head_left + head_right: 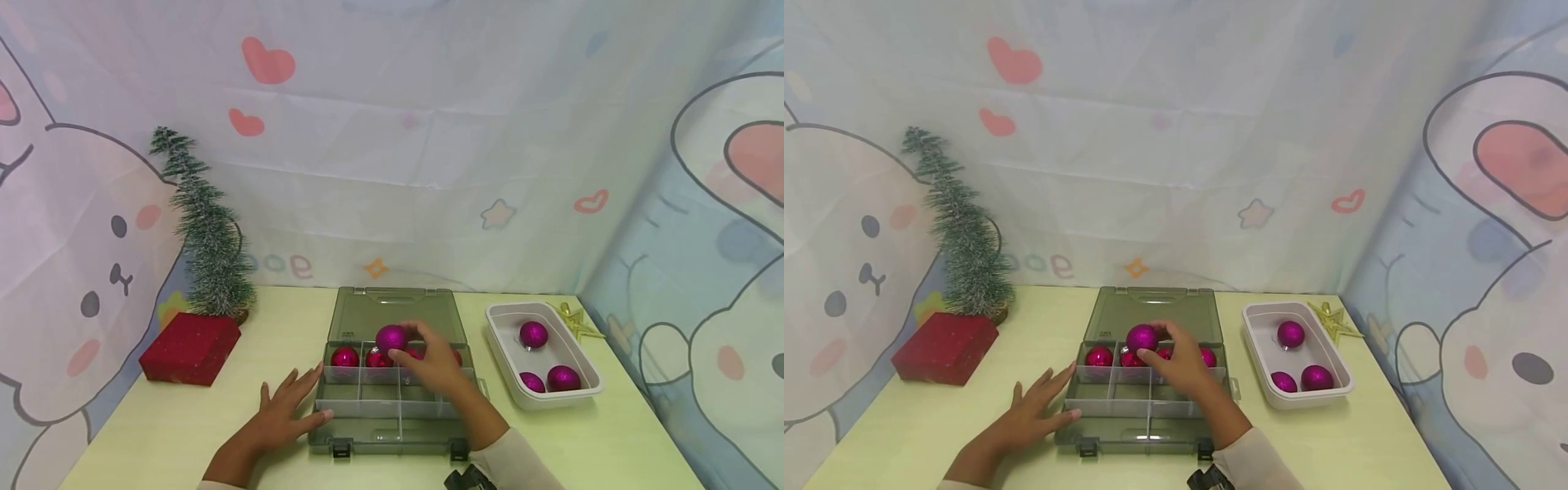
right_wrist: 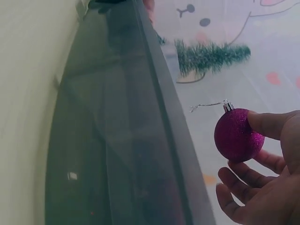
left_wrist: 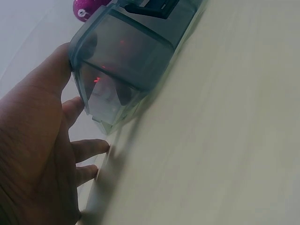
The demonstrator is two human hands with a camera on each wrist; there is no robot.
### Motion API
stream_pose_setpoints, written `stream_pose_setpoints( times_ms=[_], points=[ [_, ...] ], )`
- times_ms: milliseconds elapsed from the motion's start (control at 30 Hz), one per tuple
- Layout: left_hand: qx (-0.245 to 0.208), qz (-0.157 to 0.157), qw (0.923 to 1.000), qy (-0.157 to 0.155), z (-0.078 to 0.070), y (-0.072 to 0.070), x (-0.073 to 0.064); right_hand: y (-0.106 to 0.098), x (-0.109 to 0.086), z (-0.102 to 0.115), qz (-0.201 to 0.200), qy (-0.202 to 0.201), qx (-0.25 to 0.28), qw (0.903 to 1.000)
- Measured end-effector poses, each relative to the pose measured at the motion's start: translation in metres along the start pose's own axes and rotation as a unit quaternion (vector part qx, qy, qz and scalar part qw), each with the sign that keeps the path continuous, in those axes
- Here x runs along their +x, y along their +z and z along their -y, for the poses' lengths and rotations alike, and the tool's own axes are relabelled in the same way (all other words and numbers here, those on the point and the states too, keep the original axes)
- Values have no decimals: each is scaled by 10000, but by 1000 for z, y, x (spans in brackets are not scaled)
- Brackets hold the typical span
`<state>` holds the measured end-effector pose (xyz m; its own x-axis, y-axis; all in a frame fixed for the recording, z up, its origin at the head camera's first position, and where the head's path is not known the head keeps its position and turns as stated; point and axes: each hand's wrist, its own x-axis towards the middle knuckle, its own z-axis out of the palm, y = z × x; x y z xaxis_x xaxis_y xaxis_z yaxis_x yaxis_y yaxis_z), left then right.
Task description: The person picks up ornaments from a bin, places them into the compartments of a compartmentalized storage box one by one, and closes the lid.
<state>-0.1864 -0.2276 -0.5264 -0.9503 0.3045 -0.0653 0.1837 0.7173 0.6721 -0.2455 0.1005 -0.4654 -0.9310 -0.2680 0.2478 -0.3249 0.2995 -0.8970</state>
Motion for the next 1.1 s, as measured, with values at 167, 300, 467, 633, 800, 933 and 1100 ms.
stream_pose_setpoints(
  times_ms=[167, 300, 467, 633, 800, 933, 1100],
  points=[
    [26, 3, 10000, -4, 0, 1, 0, 12, -1, 0, -28, 71, -168, 9998],
    [44, -8, 10000, -9, -1, 1, 0, 21, -2, 2, 4, 96, -285, 9995],
    [42, -27, 10000, -17, -2, 0, -1, 33, -3, 5, 167, 51, -470, 9987],
    [20, -22, 10000, 9, 0, 0, 0, 48, -7, 8, 351, -16, -592, 9976],
    [21, -10, 10000, 35, 2, 1, 2, 60, -12, 7, 465, -211, -1087, 9928],
    [41, 0, 10000, 40, 2, 1, 2, 67, -16, 4, 553, -497, -1400, 9874],
    [15, -17, 10000, 53, 1, 0, 1, 73, -17, 1, 619, -918, -1750, 9783]
  ],
)
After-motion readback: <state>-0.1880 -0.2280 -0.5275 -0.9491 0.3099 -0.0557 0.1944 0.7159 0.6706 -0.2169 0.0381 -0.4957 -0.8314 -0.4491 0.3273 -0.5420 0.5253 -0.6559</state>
